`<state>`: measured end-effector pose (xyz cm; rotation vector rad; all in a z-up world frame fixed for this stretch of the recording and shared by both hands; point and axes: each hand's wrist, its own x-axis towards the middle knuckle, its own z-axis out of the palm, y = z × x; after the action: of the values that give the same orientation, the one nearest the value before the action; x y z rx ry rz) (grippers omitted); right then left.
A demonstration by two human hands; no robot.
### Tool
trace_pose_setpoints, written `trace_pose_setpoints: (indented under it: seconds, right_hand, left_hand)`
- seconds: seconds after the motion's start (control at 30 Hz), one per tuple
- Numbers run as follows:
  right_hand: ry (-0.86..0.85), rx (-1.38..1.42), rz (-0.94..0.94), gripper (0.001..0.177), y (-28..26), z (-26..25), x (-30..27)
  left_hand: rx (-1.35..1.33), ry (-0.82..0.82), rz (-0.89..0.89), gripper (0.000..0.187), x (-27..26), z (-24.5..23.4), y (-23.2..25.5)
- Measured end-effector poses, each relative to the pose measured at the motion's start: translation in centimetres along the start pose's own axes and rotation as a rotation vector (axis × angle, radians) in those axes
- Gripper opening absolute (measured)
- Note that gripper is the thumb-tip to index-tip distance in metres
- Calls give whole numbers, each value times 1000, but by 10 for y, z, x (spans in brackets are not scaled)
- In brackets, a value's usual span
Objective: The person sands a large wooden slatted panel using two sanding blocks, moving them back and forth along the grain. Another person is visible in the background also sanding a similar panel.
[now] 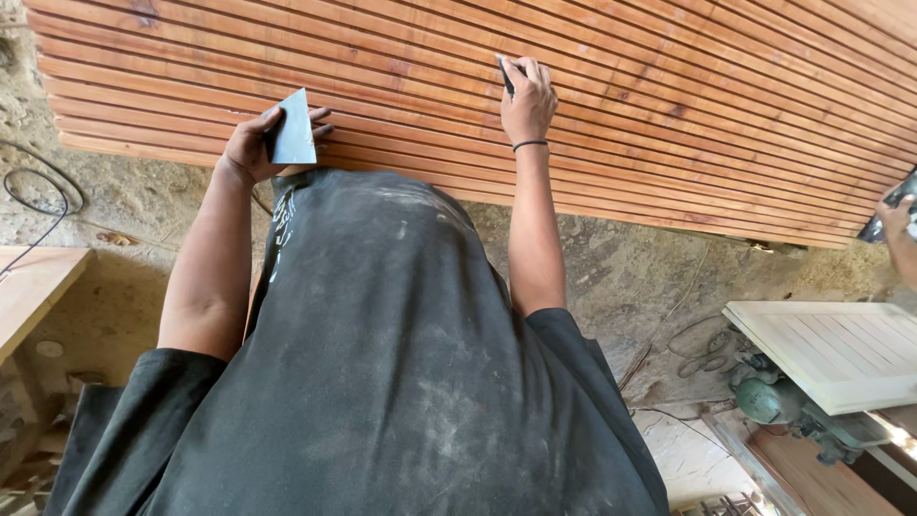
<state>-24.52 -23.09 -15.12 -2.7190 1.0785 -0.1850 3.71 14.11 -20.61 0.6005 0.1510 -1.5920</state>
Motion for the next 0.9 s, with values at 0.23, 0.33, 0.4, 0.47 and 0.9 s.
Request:
trace_pose_setpoints:
  seconds: [0.23,0.33,0.4,0.47,0.9]
  right_hand:
    - [7,-14,26,36,4,12,-5]
    - [-10,-30,63,41,-1,17,-7]
    - [-3,-22,24,46,-3,19,-7]
    - [-18,-28,-16,46,0,17,-14]
    - [20,67,271,30,14,5,-3]
  left_hand:
    - [-40,36,-2,73,0,-1,-4]
    - [-13,31,-5,74,1,-1,-2]
    - [-3,12,5,73,4,-1,0]
    - [-20,-13,9,72,3,-2,-3]
    - [-21,-24,17,72,-3,3,-2]
